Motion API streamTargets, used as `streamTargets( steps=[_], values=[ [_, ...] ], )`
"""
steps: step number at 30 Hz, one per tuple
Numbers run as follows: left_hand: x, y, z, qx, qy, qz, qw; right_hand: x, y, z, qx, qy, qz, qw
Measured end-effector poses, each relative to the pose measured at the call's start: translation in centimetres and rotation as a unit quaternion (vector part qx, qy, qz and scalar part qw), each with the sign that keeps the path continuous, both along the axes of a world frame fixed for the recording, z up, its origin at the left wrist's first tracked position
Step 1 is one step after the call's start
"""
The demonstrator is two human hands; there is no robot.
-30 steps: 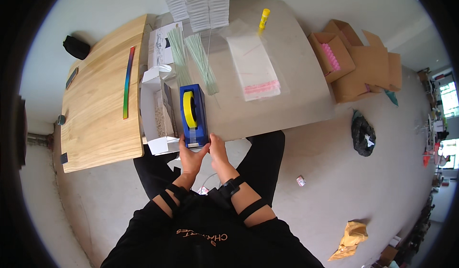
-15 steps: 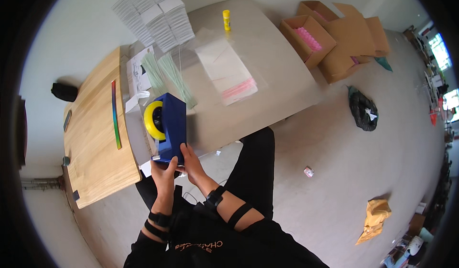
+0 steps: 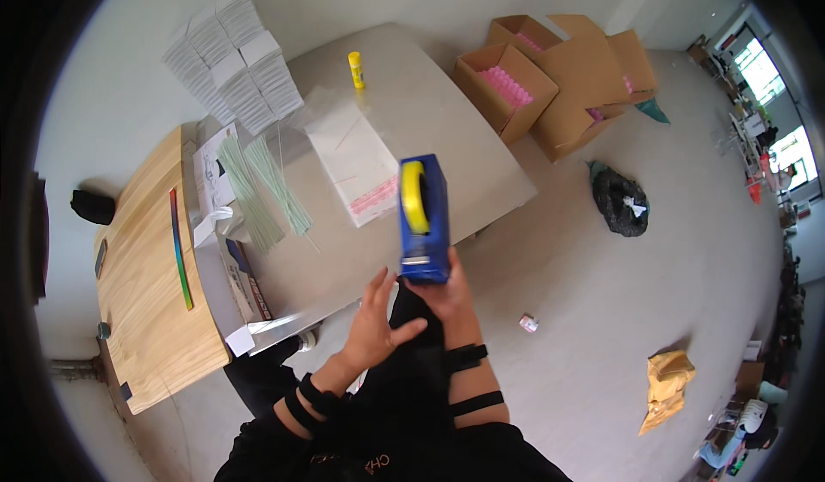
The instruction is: The person removes a tape roll from a dispenser, takes the core out of the roll, and inserts it into a new roll of yellow tape. They then place the new roll back into the dispenser and pull a piece of tape.
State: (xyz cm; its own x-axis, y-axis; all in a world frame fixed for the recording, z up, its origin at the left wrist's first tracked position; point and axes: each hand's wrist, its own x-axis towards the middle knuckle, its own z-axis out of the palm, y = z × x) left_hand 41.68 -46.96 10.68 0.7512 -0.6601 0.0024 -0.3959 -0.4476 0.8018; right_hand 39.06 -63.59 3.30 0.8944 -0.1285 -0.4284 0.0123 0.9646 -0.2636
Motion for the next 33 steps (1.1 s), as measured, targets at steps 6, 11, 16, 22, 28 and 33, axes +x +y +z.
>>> streamTargets(
  steps=[6, 11, 16, 22, 28, 33],
  values=[
    [0.4, 5.4, -1.6, 0.029, 0.170, -0.010, 0.985, -1.3, -7.8, -2.6, 0.068, 0.071, 0.012, 0.995],
    [0.7, 12.7, -1.9, 0.020, 0.300, 0.073, 0.951, -0.1, -11.8, -3.7, 0.097, 0.178, -0.049, 0.978],
    [-1.0, 19.3, -0.9, -0.084, 0.403, 0.228, 0.882, 0.2, -14.5, -6.7, 0.005, 0.279, -0.084, 0.956],
    [-3.2, 23.9, 0.9, -0.118, 0.423, 0.291, 0.850, 1.1, -12.6, -6.1, -0.015, 0.227, -0.085, 0.970],
    [0.3, 25.0, 0.6, -0.183, 0.063, 0.453, 0.871, -0.5, -12.1, -8.5, -0.058, 0.343, -0.142, 0.927],
    [5.1, 26.4, -3.6, 0.006, -0.019, 0.507, 0.862, -4.0, -11.9, -9.2, -0.191, 0.438, -0.230, 0.848]
  ],
)
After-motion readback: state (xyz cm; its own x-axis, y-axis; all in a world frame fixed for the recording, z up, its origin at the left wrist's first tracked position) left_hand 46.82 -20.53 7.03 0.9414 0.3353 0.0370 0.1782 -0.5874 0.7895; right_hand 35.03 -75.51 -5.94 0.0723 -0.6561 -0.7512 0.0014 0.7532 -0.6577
